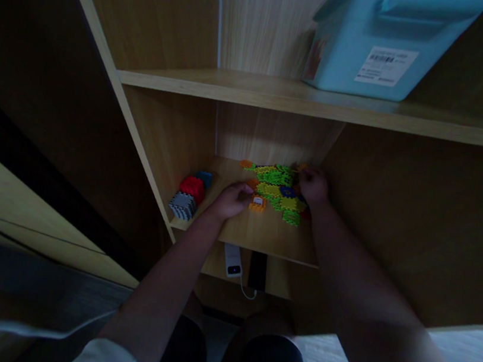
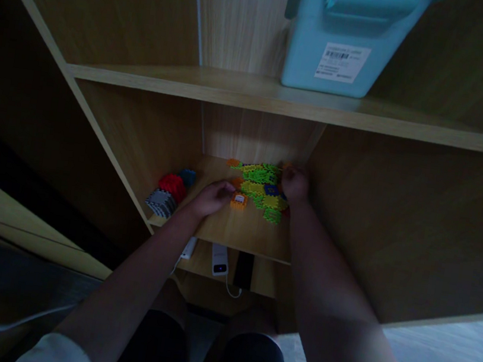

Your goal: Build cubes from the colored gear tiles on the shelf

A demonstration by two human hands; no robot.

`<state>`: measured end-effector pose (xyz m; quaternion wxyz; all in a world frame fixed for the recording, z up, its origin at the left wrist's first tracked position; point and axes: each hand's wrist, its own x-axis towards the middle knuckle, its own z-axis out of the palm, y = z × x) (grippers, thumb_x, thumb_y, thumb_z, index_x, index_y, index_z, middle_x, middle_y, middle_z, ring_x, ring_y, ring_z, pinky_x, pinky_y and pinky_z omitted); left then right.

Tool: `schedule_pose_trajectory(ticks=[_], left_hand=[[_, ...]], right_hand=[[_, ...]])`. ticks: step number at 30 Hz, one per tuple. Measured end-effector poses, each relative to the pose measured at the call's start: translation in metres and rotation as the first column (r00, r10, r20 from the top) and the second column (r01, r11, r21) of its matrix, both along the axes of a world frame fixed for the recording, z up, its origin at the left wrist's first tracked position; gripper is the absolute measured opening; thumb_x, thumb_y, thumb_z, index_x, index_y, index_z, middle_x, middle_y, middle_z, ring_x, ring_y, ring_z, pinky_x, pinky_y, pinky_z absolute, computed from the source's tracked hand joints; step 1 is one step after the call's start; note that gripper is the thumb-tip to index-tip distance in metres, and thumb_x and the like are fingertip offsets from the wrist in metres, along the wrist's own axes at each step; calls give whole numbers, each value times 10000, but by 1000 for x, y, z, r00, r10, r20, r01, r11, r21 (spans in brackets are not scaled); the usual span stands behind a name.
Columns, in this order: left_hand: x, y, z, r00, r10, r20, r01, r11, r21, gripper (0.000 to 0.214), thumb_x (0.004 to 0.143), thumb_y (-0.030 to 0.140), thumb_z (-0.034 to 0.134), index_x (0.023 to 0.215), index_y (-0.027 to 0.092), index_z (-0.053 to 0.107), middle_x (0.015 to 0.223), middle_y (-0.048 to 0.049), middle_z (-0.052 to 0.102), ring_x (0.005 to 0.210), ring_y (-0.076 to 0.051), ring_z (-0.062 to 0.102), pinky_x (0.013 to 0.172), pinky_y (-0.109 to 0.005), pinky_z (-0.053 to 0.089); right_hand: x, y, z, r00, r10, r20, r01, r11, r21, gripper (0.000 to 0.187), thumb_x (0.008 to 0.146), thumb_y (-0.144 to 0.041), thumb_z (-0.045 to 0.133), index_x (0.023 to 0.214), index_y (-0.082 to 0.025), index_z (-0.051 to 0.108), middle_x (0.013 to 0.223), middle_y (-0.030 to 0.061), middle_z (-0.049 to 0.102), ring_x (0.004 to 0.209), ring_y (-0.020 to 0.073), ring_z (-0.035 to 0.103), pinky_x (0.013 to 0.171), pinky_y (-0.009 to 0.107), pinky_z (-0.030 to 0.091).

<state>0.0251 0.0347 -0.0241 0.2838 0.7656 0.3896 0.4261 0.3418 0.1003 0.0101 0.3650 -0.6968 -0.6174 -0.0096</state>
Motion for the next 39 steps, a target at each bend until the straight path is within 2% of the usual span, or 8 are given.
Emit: schedule_pose_trajectory(ticks=[7,12,16,20,23,28,33,39], left_hand=[[1,-1,0,1000,22,2,-22,1000,10,99,945,206,697,1039,202,729,1113,-70,804,1077,-225,752,1074,-434,586],[0,-3,4,999,36,-8,-36,999,27,92,943,217,705,1033,203,719,1107,-68,800,1069,-224,749,1056,-423,589],[-1,-2,4,999,49,-8,-48,997,65,111,918,163,683,1021,196,708,1094,-75,795,1043,-228,751,1038,-422,595],[0,-6,7,996,93,-14,-89,980,179,119,938,170,662,1043,204,707,1097,-87,789,1069,-249,738,1059,-440,579],[1,-14,14,989,145,-7,-138,954,266,190,987,274,688,1164,210,715,1201,-116,779,1181,-282,708,1122,-471,544],[3,-24,26,992,121,-44,-100,937,335,399,1029,389,694,1399,243,664,1405,-123,728,1335,-298,650,1215,-480,469],[5,-24,26,974,199,-111,-147,920,364,250,1087,419,588,1113,226,744,1110,-119,776,1139,-294,689,1082,-450,512],[1,-22,25,941,334,46,-326,869,372,264,1107,418,550,1026,211,692,975,-89,733,940,-244,674,882,-372,520]], right_hand=[[-14,-25,24,984,-86,-158,143,908,395,367,1032,-283,500,1189,-138,798,1262,191,720,1254,304,671,1135,466,544],[-34,-50,23,994,-18,-108,56,927,370,346,1022,-259,486,1176,-207,792,1265,153,733,1216,296,697,1096,443,558],[-40,-63,6,977,50,-210,28,936,352,325,1015,-300,510,1163,-176,772,1207,154,761,1116,276,729,1043,410,583],[-51,-77,-7,941,176,-288,-74,940,332,345,1037,-380,538,1217,-173,746,1213,147,772,1047,259,742,974,398,610],[-67,-93,-7,946,246,-212,-168,929,330,305,1066,-384,538,1208,-213,747,1245,134,766,1096,265,738,1008,423,612],[-95,-109,-5,859,511,42,-489,791,367,226,1103,-318,551,1189,-313,760,1256,73,762,1196,246,726,1083,429,608],[-108,-107,-8,776,617,132,-611,683,400,222,1105,-302,576,1269,-317,724,1351,76,743,1277,231,710,1140,412,591],[-94,-101,-13,886,459,-59,-402,826,395,192,1053,-350,650,1203,-253,720,1184,93,802,1104,272,770,1033,455,624]])
